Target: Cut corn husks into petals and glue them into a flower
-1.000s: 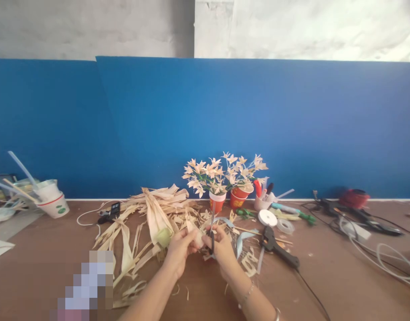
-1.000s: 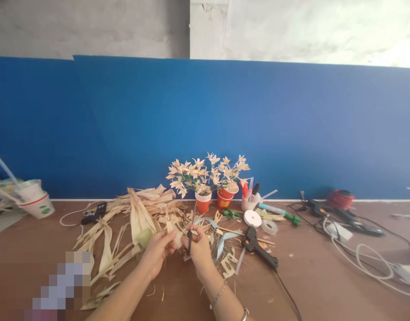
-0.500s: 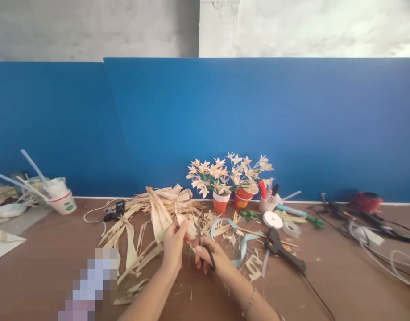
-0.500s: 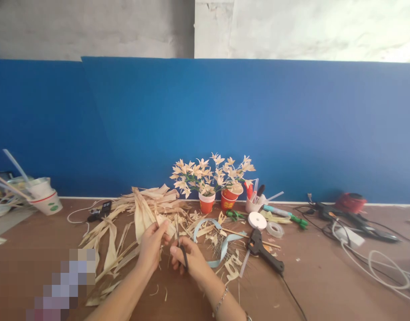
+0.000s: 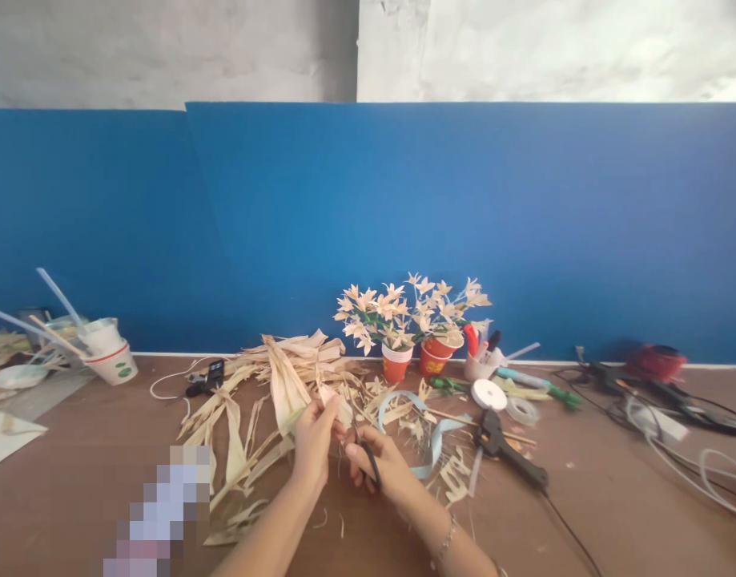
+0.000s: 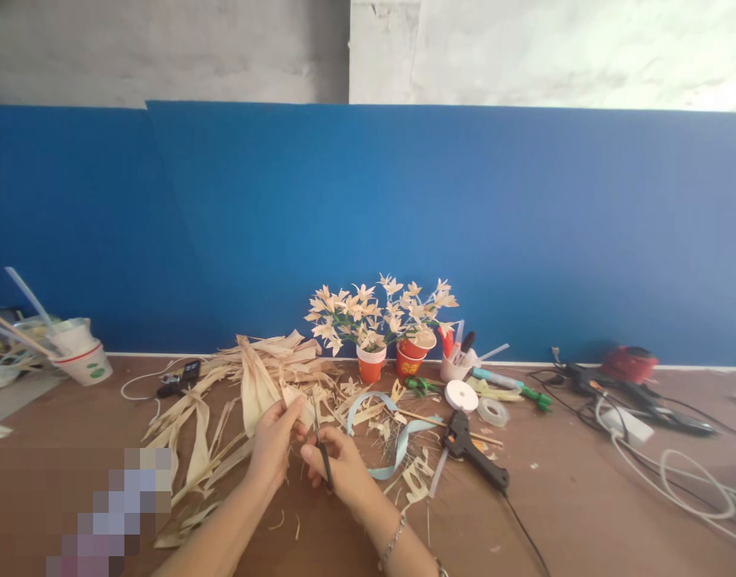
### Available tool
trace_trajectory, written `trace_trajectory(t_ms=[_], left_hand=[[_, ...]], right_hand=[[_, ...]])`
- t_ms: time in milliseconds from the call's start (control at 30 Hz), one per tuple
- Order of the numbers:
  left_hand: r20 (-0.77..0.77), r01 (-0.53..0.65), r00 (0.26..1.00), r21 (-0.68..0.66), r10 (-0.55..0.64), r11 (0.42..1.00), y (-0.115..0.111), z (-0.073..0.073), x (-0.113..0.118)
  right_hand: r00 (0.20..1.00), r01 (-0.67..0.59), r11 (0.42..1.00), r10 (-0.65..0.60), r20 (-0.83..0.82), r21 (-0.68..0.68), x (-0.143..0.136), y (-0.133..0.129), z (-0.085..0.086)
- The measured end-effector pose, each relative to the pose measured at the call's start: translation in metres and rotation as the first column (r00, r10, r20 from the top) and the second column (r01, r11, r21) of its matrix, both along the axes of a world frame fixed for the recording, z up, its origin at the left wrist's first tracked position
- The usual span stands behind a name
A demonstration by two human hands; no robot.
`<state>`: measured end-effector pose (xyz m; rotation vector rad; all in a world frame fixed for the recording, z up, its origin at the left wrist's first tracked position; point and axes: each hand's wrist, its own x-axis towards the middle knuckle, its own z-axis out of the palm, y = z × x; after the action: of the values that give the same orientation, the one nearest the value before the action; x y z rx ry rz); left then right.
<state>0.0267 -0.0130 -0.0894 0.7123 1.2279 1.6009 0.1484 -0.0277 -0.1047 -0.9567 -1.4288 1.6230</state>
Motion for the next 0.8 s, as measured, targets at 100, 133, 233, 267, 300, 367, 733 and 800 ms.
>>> trace_trajectory(t_ms=[100, 133, 233, 267, 300, 367, 733, 800], left_hand=[[0.003, -0.004, 1.000, -0.006, 0.004, 1.000, 0.0003, 0.0004, 0.0003], [0.004, -0.004, 1.000, -0.005, 0.004, 1.000, 0.0004, 0.0006, 0.0004], [0.007, 0.001, 1.000, -0.004, -0.001, 1.000, 0.0000, 0.0016, 0.0006], [0.009, 0.004, 1.000, -0.006, -0.004, 1.000, -0.0003, 0.0023, 0.0006], [0.014, 0.008, 1.000, -0.008, -0.008, 1.000, -0.0007, 0.0032, 0.0006], [0.028, 0.021, 0.999, -0.014, -0.021, 1.000, -0.0015, 0.0053, 0.0003], [0.069, 0.096, 0.993, -0.025, -0.094, 0.995, 0.0036, 0.0065, -0.0066], [0.080, 0.111, 0.991, -0.034, -0.108, 0.993, 0.0047, 0.0070, -0.0076]], right_hand=[[1.000, -0.002, 1.000, 0.002, 0.004, 0.004, 0.0005, 0.0005, -0.0005], [1.000, -0.003, 1.000, 0.003, 0.009, 0.004, 0.0007, 0.0006, -0.0007], [1.000, -0.002, 1.000, 0.002, 0.025, 0.001, 0.0010, 0.0005, -0.0004], [1.000, 0.003, 1.000, -0.003, 0.030, -0.001, 0.0010, 0.0004, 0.0000], [0.999, 0.009, 1.000, -0.009, 0.033, -0.005, 0.0009, 0.0002, 0.0005], [0.999, 0.024, 1.000, -0.023, 0.035, -0.012, 0.0005, -0.0001, 0.0016], [0.999, 0.033, 0.999, -0.033, 0.028, 0.003, 0.0049, 0.0058, -0.0016], [0.999, 0.030, 1.000, -0.030, 0.034, -0.003, 0.0061, 0.0070, -0.0019]])
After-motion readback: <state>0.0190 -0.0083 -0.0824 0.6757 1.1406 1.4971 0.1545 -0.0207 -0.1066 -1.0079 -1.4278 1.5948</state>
